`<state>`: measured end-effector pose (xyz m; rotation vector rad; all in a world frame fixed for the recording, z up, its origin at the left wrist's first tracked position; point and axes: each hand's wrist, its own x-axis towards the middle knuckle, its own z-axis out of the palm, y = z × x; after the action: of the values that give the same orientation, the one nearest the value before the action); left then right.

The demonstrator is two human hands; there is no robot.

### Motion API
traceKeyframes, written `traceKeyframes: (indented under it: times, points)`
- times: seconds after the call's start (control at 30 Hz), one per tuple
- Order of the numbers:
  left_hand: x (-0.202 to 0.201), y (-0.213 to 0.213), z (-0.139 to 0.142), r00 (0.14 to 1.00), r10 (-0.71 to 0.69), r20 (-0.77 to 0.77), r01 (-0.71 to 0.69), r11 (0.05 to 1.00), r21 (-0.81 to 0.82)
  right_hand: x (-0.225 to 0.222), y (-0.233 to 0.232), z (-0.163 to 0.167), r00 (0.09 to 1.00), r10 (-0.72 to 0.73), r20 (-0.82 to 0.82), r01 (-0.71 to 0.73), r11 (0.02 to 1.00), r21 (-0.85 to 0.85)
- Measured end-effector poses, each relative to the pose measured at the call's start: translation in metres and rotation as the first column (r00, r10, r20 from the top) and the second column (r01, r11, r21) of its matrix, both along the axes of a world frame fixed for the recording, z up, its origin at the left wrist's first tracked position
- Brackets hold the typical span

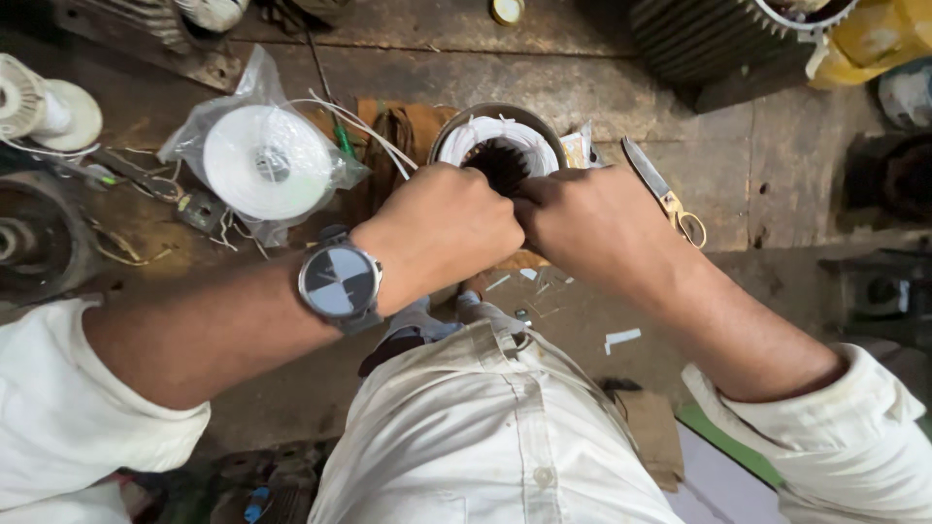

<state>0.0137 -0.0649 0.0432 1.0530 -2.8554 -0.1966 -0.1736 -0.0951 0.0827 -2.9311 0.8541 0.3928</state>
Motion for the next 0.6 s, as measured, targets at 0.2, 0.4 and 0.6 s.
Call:
traceKeyframes:
  times: [0.2,0.4,0.6]
  points:
    - [0.016,0.004,-0.004,0.978,0.125,-0.169,-0.137,0.989,-0.056,0.001,0.008,0.026,0.883,-0.265,0.388,0.168,0.949,0.266]
    - [0.053,0.033,-0.002,0.677,0.414,-0.608,-0.419,0.897,0.143,-0.008,0.007,0.033,0.769,-0.421,0.481,0.288,0.9,0.329]
    - [0.054,0.057,0.0,0.541,0.559,-0.628,-0.493,0.816,0.302,0.012,-0.012,0.013,0.887,-0.254,0.387,0.245,0.967,0.072]
